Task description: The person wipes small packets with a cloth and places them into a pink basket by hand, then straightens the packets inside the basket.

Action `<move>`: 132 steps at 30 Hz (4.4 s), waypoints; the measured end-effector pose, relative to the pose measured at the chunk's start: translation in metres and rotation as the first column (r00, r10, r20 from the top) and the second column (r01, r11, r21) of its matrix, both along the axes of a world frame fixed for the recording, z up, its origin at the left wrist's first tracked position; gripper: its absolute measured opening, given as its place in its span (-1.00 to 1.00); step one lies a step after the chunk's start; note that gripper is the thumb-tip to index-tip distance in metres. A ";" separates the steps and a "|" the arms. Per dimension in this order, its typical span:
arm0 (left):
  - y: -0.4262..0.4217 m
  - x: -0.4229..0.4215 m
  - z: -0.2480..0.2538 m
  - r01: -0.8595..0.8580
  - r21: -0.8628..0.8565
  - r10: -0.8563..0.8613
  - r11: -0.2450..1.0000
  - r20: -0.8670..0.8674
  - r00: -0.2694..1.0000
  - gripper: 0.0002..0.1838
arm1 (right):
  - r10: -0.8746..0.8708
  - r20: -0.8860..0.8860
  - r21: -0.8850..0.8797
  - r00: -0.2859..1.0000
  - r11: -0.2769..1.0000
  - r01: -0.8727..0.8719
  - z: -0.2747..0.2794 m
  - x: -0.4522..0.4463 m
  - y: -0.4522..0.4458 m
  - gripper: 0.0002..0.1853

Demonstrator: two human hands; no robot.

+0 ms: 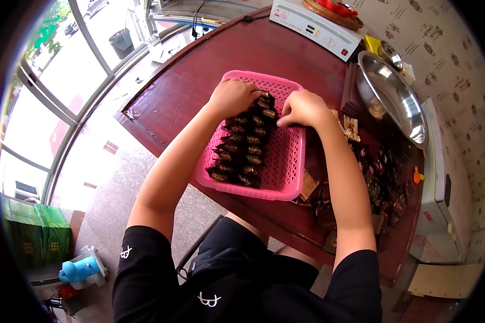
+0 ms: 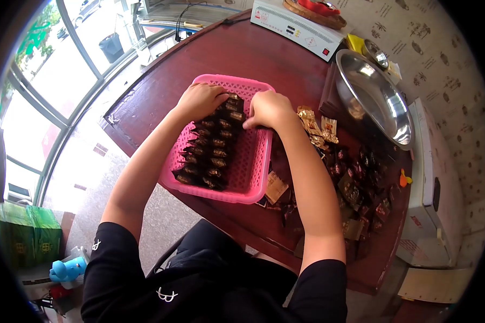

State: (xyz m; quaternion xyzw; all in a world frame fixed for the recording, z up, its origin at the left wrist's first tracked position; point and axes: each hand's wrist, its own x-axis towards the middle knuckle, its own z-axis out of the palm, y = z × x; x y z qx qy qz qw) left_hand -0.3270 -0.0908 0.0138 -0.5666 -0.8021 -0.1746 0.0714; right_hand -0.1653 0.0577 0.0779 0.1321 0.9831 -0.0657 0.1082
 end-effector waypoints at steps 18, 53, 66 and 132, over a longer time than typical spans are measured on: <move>0.008 0.009 -0.003 0.056 -0.097 -0.059 0.994 -0.031 0.998 -0.36 | -0.112 -0.393 0.057 0.913 0.988 0.145 -0.032 0.016 -0.012 -0.59; 0.139 0.343 -0.046 0.166 0.173 -0.235 0.971 0.552 0.800 -0.50 | -0.877 -0.107 -0.878 -0.468 0.304 -0.370 -0.065 0.371 0.052 -0.80; 0.114 0.342 -0.033 -0.269 0.563 -0.624 0.782 0.694 -0.361 -0.75 | -0.211 -0.842 -0.112 0.497 0.969 0.221 -0.082 0.307 -0.006 -0.70; 0.100 0.334 -0.011 0.329 0.636 -0.716 0.698 0.627 0.307 -0.68 | -0.679 -0.734 -0.677 0.019 0.729 -0.102 -0.083 0.318 0.006 -0.51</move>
